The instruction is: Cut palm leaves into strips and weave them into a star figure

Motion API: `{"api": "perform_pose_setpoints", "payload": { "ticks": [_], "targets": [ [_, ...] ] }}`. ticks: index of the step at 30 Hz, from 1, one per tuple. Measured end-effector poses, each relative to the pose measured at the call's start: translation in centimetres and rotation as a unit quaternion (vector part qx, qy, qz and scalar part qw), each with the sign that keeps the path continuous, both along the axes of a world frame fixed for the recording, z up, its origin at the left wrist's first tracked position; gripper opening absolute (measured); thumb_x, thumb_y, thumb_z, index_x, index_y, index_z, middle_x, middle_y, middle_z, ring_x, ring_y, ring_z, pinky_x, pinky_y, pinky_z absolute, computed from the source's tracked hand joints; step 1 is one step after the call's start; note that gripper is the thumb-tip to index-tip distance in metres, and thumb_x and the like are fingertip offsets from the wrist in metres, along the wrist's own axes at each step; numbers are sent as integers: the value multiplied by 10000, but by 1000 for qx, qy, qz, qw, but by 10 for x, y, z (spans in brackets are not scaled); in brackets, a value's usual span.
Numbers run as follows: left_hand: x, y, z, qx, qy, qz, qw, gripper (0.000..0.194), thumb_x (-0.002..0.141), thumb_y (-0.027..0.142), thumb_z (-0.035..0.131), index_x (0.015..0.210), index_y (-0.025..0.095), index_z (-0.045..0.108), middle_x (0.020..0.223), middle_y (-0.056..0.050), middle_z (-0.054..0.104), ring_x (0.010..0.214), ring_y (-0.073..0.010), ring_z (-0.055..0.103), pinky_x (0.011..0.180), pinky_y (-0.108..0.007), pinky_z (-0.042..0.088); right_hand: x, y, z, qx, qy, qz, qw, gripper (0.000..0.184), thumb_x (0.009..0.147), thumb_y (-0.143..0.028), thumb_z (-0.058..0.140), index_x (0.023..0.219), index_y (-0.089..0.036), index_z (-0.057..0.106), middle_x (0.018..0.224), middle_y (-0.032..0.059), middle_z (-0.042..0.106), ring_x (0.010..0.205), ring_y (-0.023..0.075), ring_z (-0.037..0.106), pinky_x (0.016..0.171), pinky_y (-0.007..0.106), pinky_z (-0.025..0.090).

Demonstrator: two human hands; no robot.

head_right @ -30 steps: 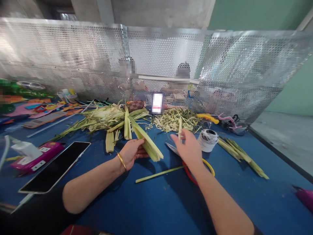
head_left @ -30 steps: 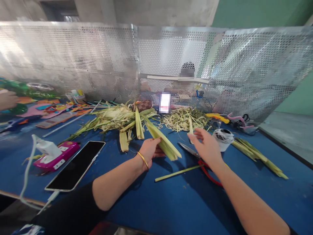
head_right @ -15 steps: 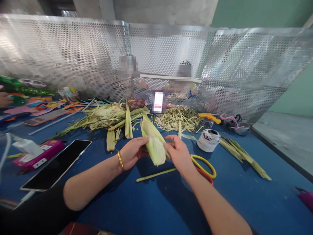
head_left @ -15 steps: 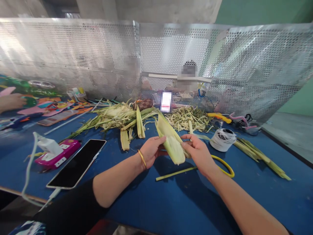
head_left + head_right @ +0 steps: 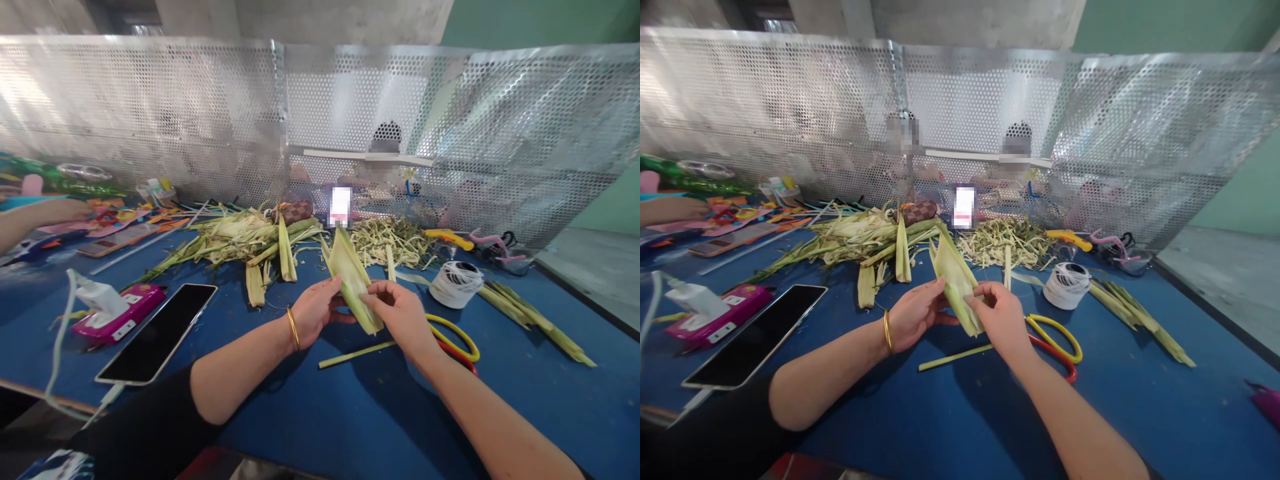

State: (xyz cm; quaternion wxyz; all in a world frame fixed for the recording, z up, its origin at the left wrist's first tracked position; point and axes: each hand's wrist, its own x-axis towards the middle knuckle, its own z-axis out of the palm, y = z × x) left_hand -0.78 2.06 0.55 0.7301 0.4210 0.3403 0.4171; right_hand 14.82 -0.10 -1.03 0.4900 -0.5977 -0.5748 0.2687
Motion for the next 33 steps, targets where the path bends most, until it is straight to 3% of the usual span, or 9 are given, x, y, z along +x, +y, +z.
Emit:
{"api": "perform_pose_setpoints", "payload": {
  "ticks": [4, 7, 9, 11, 14, 17, 21, 28, 33],
  "targets": [
    [2, -1, -2, 6, 14, 1, 1000, 258, 908, 316, 453, 912, 154, 654, 984, -102, 681, 849, -192, 650, 582, -258, 546, 2, -1, 1, 78, -98, -21, 992, 165, 726, -348, 599, 654, -200, 602, 936, 72, 635, 821, 212, 589, 739, 337, 444],
    [2, 0, -3, 7, 23, 1, 1000, 270, 912, 319, 442, 925, 143, 646, 983, -103, 680, 812, -178, 646, 574, -253, 540, 3, -7, 6, 166, -240, -44, 956, 140, 786, -289, 538, 689, -208, 598, 845, 58, 587, 813, 208, 560, 716, 315, 417],
    [1, 0, -4, 10, 28, -5, 1000, 287, 914, 337, 438, 937, 139, 645, 986, -105, 680, 791, -167, 640, 577, -247, 534, 2, -11, 8, 180, -317, -36, 931, 138, 813, -257, 496, 711, -211, 578, 775, 43, 577, 725, 194, 540, 658, 300, 387],
    [0, 1, -4, 18, 39, -14, 999, 323, 905, 383, 452, 938, 133, 655, 982, -111, 682, 792, -161, 638, 595, -241, 529, -1, -13, 8, 156, -339, -28, 927, 123, 823, -246, 475, 728, -214, 546, 720, 27, 585, 654, 183, 526, 616, 293, 358],
    [0, 1, -5, 53, 80, -27, 995, 315, 820, 410, 593, 946, 133, 677, 982, -107, 690, 827, -166, 640, 624, -222, 512, -5, -13, 5, 88, -285, -12, 954, 110, 833, -291, 468, 756, -221, 504, 650, 2, 579, 584, 171, 515, 563, 278, 335],
    [1, 1, -8, 81, 116, -28, 990, 336, 685, 334, 745, 953, 142, 685, 970, -87, 701, 854, -170, 640, 659, -214, 498, -8, -11, 2, 45, -174, 21, 983, 142, 832, -342, 472, 749, -227, 479, 611, -18, 556, 550, 156, 504, 534, 262, 350],
    [3, 2, -13, 61, 62, -45, 995, 366, 647, 321, 768, 945, 132, 670, 927, -82, 709, 806, -169, 653, 757, -279, 510, -5, -5, 1, 27, -26, 47, 998, 190, 806, -395, 503, 729, -224, 472, 604, -29, 525, 548, 142, 484, 518, 258, 379],
    [4, 2, -13, 54, 40, -83, 994, 422, 699, 417, 711, 1016, 152, 621, 994, -105, 674, 822, -198, 653, 715, -325, 521, -2, -3, 7, -45, 211, 55, 975, 284, 704, -449, 638, 680, -218, 475, 564, -58, 488, 551, 133, 480, 546, 279, 448],
    [5, 1, -19, 111, 89, -61, 988, 568, 500, 125, 809, 1011, 148, 561, 937, -68, 661, 840, -196, 631, 706, -296, 520, -9, -10, 12, -83, 262, 118, 954, 277, 668, -397, 700, 692, -207, 499, 600, -60, 552, 565, 117, 526, 592, 265, 461]
  ]
}}
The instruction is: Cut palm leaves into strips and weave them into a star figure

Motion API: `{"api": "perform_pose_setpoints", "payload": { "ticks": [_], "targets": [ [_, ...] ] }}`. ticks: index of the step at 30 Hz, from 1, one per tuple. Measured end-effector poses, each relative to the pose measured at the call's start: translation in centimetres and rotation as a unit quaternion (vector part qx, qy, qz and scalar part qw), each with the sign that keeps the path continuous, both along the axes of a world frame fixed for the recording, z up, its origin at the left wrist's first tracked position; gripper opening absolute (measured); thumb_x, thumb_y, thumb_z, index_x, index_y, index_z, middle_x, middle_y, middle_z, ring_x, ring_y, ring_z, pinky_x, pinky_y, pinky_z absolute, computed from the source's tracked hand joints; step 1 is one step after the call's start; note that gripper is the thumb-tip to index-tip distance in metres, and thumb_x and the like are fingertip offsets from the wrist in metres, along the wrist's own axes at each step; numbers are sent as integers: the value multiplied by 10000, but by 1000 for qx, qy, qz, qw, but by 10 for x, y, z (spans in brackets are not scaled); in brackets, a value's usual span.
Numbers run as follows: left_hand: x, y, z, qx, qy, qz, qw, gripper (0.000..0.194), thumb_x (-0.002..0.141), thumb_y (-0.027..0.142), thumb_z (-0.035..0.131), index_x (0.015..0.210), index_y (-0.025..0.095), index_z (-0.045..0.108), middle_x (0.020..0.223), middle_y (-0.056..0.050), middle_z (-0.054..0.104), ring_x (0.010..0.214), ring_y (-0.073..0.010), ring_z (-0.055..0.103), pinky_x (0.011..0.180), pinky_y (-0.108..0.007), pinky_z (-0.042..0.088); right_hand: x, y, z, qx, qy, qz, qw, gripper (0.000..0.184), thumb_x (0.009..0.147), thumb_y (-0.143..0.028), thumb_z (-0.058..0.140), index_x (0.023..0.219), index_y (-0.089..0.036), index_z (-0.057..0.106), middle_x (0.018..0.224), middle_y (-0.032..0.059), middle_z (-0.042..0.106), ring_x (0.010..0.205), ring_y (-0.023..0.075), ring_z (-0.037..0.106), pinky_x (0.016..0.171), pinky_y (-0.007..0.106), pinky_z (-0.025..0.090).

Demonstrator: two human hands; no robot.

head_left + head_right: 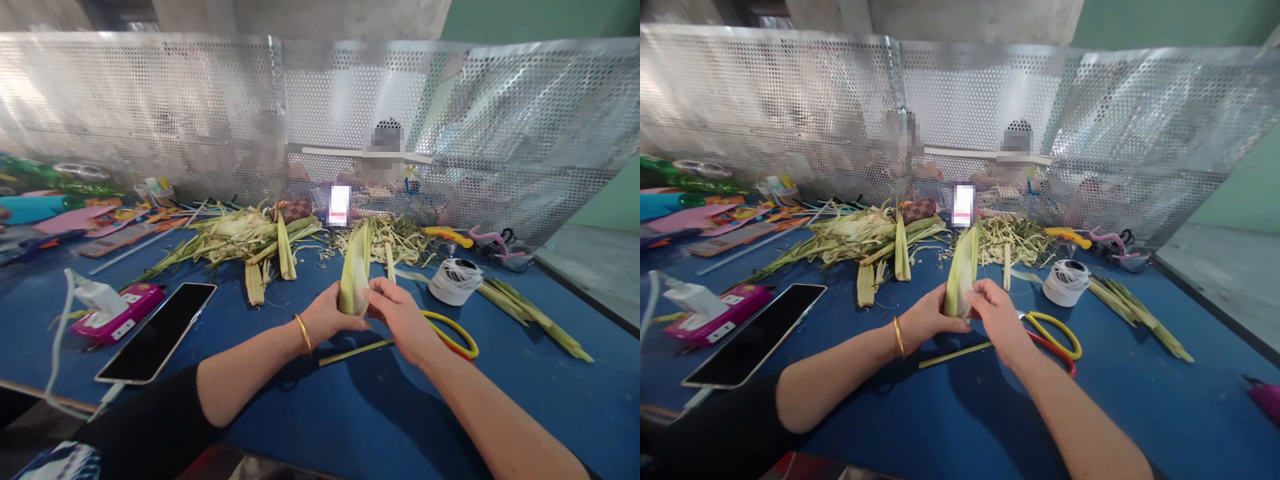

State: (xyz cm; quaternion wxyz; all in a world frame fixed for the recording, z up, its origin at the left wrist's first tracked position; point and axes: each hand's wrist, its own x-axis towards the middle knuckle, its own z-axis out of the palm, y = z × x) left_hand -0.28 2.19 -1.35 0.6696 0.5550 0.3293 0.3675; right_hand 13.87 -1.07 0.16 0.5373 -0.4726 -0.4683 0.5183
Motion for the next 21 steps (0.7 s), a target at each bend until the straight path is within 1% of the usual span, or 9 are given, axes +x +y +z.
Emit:
{"api": "perform_pose_setpoints", "payload": {
  "ticks": [2, 5, 7, 9, 12, 14, 16, 19, 21],
  "targets": [
    [1, -1, 1, -4, 18, 8, 1000, 531, 536, 86, 751, 1023, 147, 548, 903, -61, 654, 797, -194, 631, 641, -293, 532, 0, 0, 0, -14, 16, -1, 1000, 290, 655, -393, 710, 679, -206, 491, 584, -60, 560, 553, 117, 542, 598, 271, 473],
    [0, -3, 6, -45, 1, -12, 999, 443, 651, 123, 638, 1082, 157, 538, 970, -91, 645, 843, -218, 637, 570, -285, 542, 1, 2, 0, -31, 67, -19, 997, 287, 622, -373, 731, 678, -200, 510, 573, -50, 579, 567, 132, 586, 582, 269, 482],
    [0, -4, 11, -70, -29, -30, 997, 390, 702, 150, 570, 1091, 160, 554, 1000, -110, 647, 890, -234, 637, 569, -287, 549, 3, 3, 0, -40, 108, -34, 993, 277, 599, -350, 748, 700, -196, 541, 587, -35, 606, 591, 150, 618, 576, 271, 489],
    [-1, -5, 14, -80, -54, -48, 994, 353, 742, 179, 519, 1089, 165, 578, 988, -114, 656, 894, -240, 638, 572, -297, 555, 4, 4, 0, -45, 130, -43, 990, 274, 589, -341, 760, 715, -190, 570, 620, -11, 643, 619, 166, 642, 583, 277, 500],
    [0, -6, 14, -84, -70, -57, 992, 285, 773, 202, 503, 1028, 164, 626, 933, -95, 670, 839, -227, 642, 580, -309, 561, 4, 4, -2, -59, 118, -33, 991, 271, 612, -358, 762, 752, -172, 622, 702, 29, 696, 648, 172, 661, 602, 278, 512],
    [0, -7, 13, -104, -77, -47, 991, 242, 783, 190, 500, 968, 152, 651, 867, -80, 673, 778, -207, 640, 583, -319, 565, 4, 3, -3, -72, 104, -30, 992, 264, 609, -326, 767, 783, -165, 652, 739, 35, 713, 660, 164, 665, 615, 265, 516],
    [1, -6, 12, -139, -90, -29, 986, 234, 802, 175, 480, 942, 129, 662, 826, -83, 675, 739, -195, 636, 597, -334, 571, 5, 4, -4, -80, 102, -27, 991, 245, 595, -267, 761, 797, -166, 667, 749, 29, 720, 666, 155, 665, 620, 250, 514],
    [1, -4, 13, -187, -110, 5, 976, 258, 845, 178, 446, 941, 78, 663, 841, -122, 686, 724, -193, 642, 620, -341, 576, 7, 4, -1, -90, 119, -17, 989, 205, 596, -200, 698, 799, -171, 678, 724, 22, 717, 640, 151, 658, 594, 245, 510],
    [1, -2, 14, -203, -121, 25, 971, 269, 861, 183, 439, 951, 54, 657, 864, -144, 692, 717, -189, 648, 637, -337, 580, 9, 3, 3, -103, 129, -15, 986, 207, 593, -166, 648, 797, -164, 685, 701, 21, 706, 614, 149, 648, 603, 259, 522]
  ]
}}
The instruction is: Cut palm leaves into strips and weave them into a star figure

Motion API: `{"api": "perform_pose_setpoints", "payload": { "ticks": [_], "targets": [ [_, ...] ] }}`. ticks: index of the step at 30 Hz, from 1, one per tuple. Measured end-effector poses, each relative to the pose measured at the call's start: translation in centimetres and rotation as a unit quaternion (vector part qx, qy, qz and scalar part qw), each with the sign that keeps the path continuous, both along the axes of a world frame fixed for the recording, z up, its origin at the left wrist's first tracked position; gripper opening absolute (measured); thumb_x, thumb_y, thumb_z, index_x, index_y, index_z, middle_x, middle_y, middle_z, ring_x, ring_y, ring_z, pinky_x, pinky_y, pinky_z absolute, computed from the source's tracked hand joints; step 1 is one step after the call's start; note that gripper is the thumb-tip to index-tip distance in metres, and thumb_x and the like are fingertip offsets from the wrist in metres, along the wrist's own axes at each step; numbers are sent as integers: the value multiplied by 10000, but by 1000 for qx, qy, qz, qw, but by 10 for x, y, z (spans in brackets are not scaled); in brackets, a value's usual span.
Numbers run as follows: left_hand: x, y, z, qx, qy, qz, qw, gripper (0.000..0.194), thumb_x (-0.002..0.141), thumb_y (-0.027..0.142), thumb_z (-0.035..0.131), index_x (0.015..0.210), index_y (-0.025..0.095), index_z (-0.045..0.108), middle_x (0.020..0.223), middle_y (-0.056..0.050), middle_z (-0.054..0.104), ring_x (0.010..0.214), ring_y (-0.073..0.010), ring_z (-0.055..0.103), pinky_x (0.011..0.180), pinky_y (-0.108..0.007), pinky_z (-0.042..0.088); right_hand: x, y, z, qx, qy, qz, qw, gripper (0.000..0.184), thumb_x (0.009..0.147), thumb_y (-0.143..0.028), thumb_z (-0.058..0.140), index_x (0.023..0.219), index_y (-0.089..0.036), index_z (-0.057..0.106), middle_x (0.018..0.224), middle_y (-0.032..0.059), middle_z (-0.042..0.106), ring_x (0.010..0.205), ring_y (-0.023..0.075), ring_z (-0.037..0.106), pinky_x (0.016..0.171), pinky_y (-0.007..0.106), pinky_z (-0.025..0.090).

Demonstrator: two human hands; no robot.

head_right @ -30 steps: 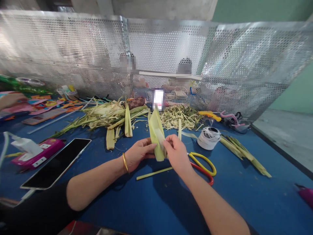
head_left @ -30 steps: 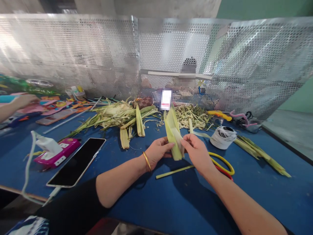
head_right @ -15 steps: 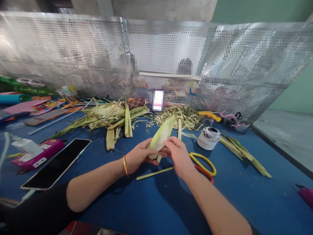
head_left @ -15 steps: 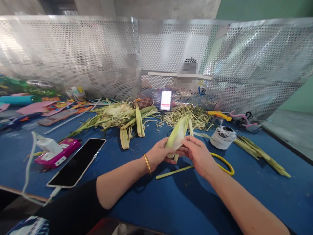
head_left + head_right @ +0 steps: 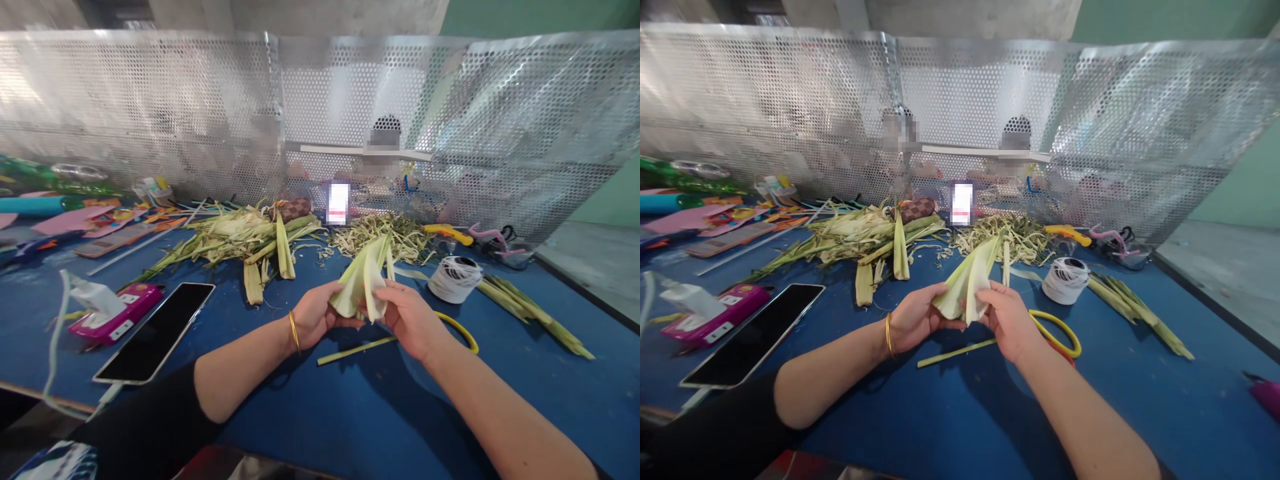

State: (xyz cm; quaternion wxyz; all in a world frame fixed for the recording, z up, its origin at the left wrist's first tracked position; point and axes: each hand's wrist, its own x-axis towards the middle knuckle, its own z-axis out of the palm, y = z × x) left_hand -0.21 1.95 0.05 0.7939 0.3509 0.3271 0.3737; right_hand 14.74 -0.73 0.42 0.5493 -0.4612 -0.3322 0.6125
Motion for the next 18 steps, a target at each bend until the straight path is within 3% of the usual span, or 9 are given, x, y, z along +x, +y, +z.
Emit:
{"api": "perform_pose_setpoints", "payload": {
  "ticks": [5, 9, 11, 15, 18],
  "targets": [
    [-1, 5, 1, -6, 2, 86, 996, 236, 857, 151, 460, 950, 53, 654, 894, -143, 699, 713, -177, 661, 664, -318, 587, 6, -5, 15, -30, 6, 44, 999, 147, 598, -144, 599, 726, -131, 670, 620, 18, 625, 563, 129, 602, 562, 255, 526],
    [-2, 9, 2, -15, -4, 138, 990, 210, 854, 139, 469, 931, 47, 642, 940, -163, 690, 753, -193, 670, 659, -324, 590, 19, -8, 27, 28, 59, 110, 992, 122, 615, -203, 620, 720, -145, 642, 591, -17, 510, 507, 95, 504, 489, 230, 482],
    [-4, 10, 4, -19, -9, 144, 989, 216, 858, 138, 468, 963, 34, 626, 1010, -186, 670, 806, -206, 671, 661, -318, 590, 27, -5, 30, 82, 77, 74, 991, 106, 635, -227, 616, 724, -171, 625, 595, -25, 477, 508, 95, 469, 495, 238, 473],
    [-5, 10, 6, -30, -14, 131, 991, 249, 868, 145, 456, 1027, 15, 598, 1081, -211, 642, 845, -227, 670, 649, -311, 592, 42, 11, 24, 131, 18, -114, 985, 82, 601, -148, 614, 647, -198, 568, 585, -21, 496, 540, 113, 477, 501, 244, 455],
    [-6, 10, 5, -33, -14, 135, 990, 253, 872, 148, 451, 1034, 13, 591, 1068, -211, 644, 849, -239, 671, 662, -321, 594, 49, 18, 21, 127, 51, -140, 981, 110, 580, -147, 609, 640, -205, 537, 564, -31, 476, 520, 105, 452, 467, 228, 429]
  ]
}}
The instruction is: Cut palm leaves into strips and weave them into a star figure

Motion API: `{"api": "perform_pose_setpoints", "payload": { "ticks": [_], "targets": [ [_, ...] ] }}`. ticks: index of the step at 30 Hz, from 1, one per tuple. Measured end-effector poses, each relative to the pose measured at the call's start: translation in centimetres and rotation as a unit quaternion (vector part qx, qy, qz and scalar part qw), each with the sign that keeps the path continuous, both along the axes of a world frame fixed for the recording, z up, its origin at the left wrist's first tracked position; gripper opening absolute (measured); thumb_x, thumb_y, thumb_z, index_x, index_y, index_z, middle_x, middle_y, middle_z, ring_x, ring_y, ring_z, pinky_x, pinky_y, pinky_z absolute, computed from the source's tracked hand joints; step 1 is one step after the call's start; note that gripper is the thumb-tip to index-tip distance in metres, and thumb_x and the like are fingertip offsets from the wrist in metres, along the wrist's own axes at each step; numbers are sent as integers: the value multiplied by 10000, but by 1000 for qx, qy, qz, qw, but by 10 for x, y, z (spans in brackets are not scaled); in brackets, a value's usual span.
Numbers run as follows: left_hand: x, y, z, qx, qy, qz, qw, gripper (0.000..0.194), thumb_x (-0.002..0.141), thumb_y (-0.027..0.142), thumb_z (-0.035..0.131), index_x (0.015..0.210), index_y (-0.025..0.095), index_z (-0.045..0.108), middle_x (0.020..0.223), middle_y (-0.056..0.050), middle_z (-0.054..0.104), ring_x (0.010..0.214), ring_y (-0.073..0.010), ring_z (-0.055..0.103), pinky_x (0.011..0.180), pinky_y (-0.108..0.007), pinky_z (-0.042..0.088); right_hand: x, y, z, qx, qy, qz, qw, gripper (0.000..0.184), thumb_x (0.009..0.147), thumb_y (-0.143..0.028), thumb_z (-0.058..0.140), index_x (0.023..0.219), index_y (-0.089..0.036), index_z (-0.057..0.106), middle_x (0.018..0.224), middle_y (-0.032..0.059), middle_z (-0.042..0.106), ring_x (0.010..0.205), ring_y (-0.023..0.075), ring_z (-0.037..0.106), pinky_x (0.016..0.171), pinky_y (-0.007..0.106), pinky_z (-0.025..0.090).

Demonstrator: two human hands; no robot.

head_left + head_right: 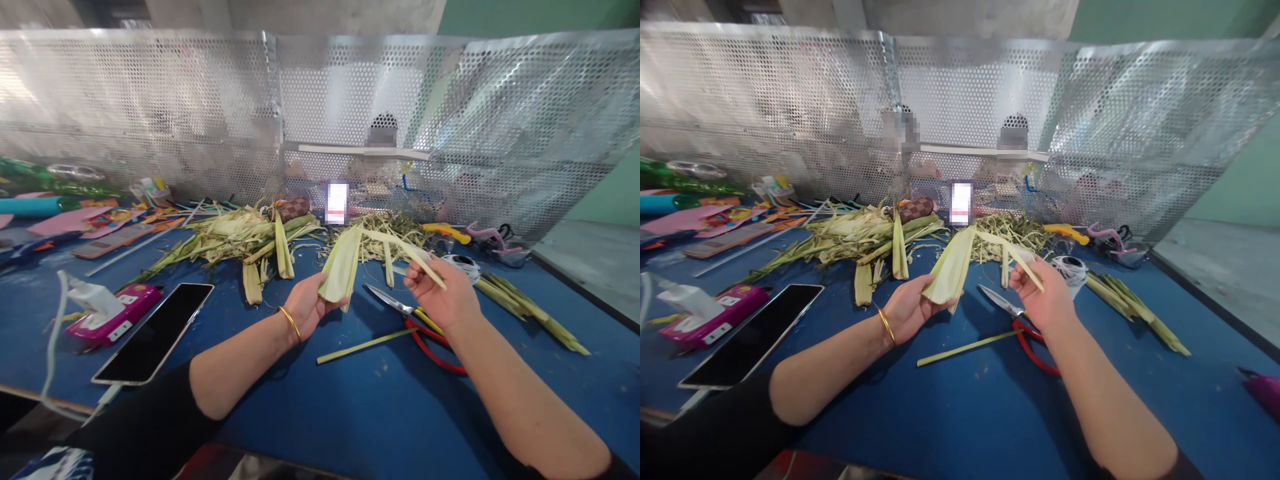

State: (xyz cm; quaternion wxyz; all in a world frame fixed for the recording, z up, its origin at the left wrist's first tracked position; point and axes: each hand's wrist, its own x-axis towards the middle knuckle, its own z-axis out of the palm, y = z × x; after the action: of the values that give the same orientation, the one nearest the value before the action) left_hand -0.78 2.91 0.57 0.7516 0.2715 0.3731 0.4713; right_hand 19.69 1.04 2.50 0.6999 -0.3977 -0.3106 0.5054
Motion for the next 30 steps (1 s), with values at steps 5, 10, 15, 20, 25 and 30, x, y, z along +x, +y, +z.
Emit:
{"api": "perform_pose_setpoints", "payload": {
  "ticks": [5, 10, 15, 20, 25, 30],
  "targets": [
    [0, 3, 1, 2, 17, 41, 999, 234, 871, 132, 436, 1009, 22, 590, 982, -187, 662, 820, -219, 671, 641, -288, 585, 5, -2, 4, 37, 5, 35, 999, 124, 593, -219, 627, 663, -212, 526, 571, -42, 440, 506, 100, 422, 482, 240, 411],
    [0, 2, 4, -2, -3, 34, 999, 224, 869, 130, 431, 990, 30, 592, 988, -179, 661, 801, -212, 671, 643, -294, 583, 14, 9, -15, -61, -380, -185, 904, 286, 643, -299, 609, 904, -183, 600, 744, 61, 607, 674, 232, 579, 628, 376, 457],
    [2, -3, 3, -15, -45, -3, 999, 253, 876, 140, 424, 1037, 24, 582, 1014, -177, 662, 796, -198, 667, 710, -323, 578, -8, 1, -25, 107, -691, -240, 673, 440, 762, -331, 596, 1165, -158, 560, 1181, 179, 560, 1108, 340, 502, 898, 460, 389],
    [11, -10, 3, -25, -70, -50, 996, 246, 864, 132, 415, 983, 65, 620, 889, -114, 694, 752, -170, 667, 721, -285, 563, -58, -22, -25, 187, -700, -92, 683, 159, 832, -340, 561, 890, -211, 632, 904, 78, 640, 858, 234, 587, 774, 353, 413],
    [18, -17, 6, -21, -102, -86, 991, 271, 857, 124, 383, 909, 81, 646, 845, -105, 704, 839, -189, 671, 792, -278, 536, -73, -23, -31, 80, -633, -60, 768, 105, 794, -308, 538, 749, -218, 569, 769, 35, 609, 710, 189, 562, 643, 305, 406],
    [19, -20, 3, 16, -85, -104, 991, 257, 846, 131, 408, 817, 108, 662, 785, -75, 699, 847, -176, 656, 806, -257, 514, -71, -18, -35, 29, -559, -48, 827, 83, 745, -287, 553, 695, -222, 565, 715, 17, 619, 684, 190, 564, 654, 317, 419]
  ]
}}
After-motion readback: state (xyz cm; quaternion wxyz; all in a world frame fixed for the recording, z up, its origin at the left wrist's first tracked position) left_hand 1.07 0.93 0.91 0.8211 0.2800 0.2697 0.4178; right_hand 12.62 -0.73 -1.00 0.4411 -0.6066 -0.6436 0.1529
